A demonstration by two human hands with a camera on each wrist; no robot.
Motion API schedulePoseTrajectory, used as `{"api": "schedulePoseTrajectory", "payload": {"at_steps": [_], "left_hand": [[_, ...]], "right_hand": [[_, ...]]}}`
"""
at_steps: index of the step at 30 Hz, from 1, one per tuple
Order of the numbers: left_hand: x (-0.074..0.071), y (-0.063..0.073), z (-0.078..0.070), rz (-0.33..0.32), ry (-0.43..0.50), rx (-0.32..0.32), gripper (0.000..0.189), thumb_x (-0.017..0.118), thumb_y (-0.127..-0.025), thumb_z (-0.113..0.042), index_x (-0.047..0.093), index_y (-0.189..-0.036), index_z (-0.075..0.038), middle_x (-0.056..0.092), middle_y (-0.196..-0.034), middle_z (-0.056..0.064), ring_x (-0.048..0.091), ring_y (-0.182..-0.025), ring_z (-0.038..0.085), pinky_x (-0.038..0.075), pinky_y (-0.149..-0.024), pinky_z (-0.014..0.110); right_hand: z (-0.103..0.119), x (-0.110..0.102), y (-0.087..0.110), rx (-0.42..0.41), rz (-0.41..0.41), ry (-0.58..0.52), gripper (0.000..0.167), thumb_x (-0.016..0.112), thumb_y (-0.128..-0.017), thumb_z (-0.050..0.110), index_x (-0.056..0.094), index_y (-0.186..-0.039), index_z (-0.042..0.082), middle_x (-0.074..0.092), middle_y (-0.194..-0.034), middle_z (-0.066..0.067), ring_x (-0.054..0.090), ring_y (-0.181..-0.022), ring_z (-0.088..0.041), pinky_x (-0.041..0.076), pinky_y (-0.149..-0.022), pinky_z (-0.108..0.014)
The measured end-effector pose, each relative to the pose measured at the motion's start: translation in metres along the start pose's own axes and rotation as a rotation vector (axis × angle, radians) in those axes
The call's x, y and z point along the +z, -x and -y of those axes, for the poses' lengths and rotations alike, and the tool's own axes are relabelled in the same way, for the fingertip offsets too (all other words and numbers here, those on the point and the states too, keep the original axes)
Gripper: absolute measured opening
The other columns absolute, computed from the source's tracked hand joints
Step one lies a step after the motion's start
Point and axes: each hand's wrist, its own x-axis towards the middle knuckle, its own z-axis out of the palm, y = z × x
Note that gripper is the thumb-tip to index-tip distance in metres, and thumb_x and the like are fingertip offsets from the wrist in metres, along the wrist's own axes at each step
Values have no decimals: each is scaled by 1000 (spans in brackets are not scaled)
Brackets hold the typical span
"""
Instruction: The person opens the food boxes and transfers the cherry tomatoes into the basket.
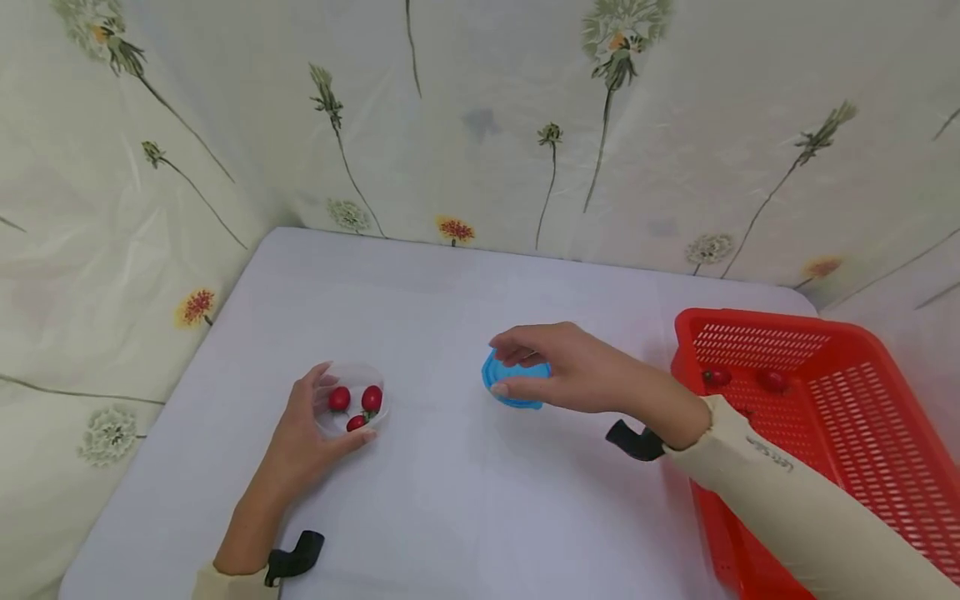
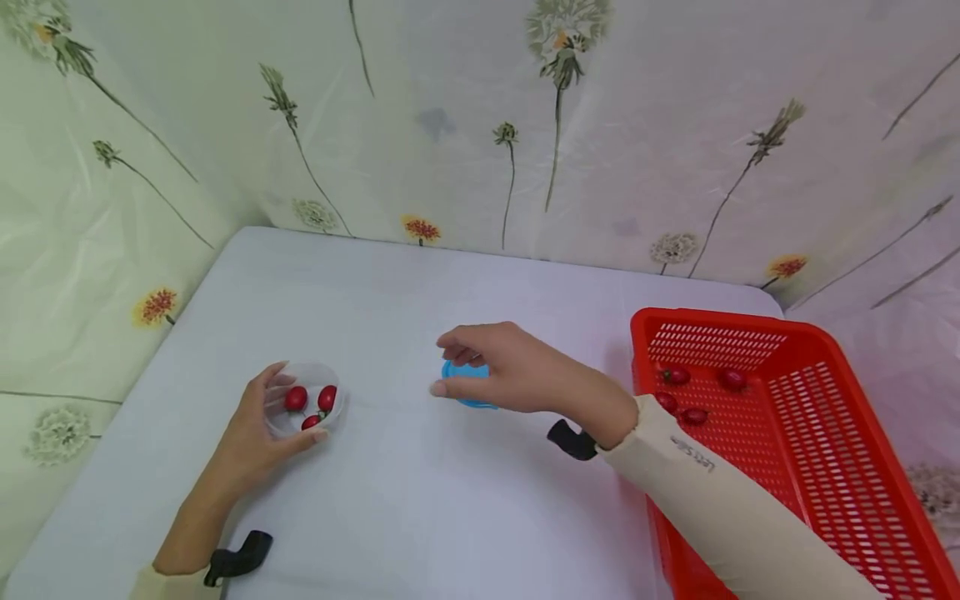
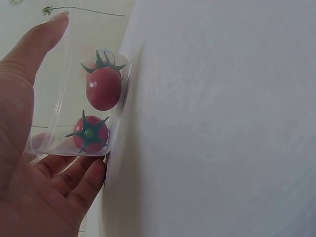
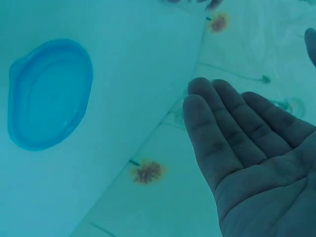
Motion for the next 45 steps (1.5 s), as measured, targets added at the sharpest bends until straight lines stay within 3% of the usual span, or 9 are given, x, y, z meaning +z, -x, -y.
{"api": "schedulePoseTrajectory", "payload": {"at_steps": [7,14,21,26,32,37,45], "left_hand": [[1,-1,-3,5,-2,-20,118,91,-78,-47,17,-165,-20,41,-155,14,43,-143,37,43,-111,61],[-1,0,-3,-2,0,2,118,91,-79,-47,17,-165,-17,41,-154,14,43,-143,38,41,-113,63],[-3,1,2,2,8,42,111,90,-83,-33,16,-165,-17,39,-157,16,41,-145,40,36,-114,67],[-5,2,3,-14,25,106,105,88,-86,-21,18,-164,-14,41,-155,22,43,-142,44,36,-113,69],[-4,0,7,-24,27,176,102,87,-87,-12,20,-164,-10,42,-153,22,47,-139,42,39,-112,65],[-5,-1,8,-30,25,193,99,85,-86,-5,22,-163,-9,43,-151,20,49,-136,39,42,-110,59],[-4,-1,9,-48,19,218,104,88,-80,1,24,-162,-5,45,-148,20,53,-130,38,44,-105,51]], "right_hand": [[17,33,-48,-46,127,-27,71,72,-94,57,54,-149,16,66,-129,9,63,-121,-11,51,-105,-36],[43,65,-83,-117,210,-1,82,73,-91,61,48,-154,13,66,-135,3,60,-123,-8,54,-101,-32],[58,94,-114,-241,225,-46,80,75,-91,57,51,-151,10,67,-128,6,62,-116,-6,52,-99,-23],[59,111,-133,-297,245,-79,67,77,-92,54,58,-141,13,66,-118,9,62,-105,-7,50,-91,-16],[60,125,-148,-280,296,-21,53,77,-91,57,61,-119,15,66,-105,7,62,-97,-8,49,-81,-16],[65,133,-157,-247,350,112,70,73,-88,67,60,-128,12,65,-104,6,59,-90,-4,48,-79,-19],[72,147,-163,-166,377,273,86,71,-82,78,56,-137,14,64,-122,6,59,-107,-3,46,-93,-19]]}}
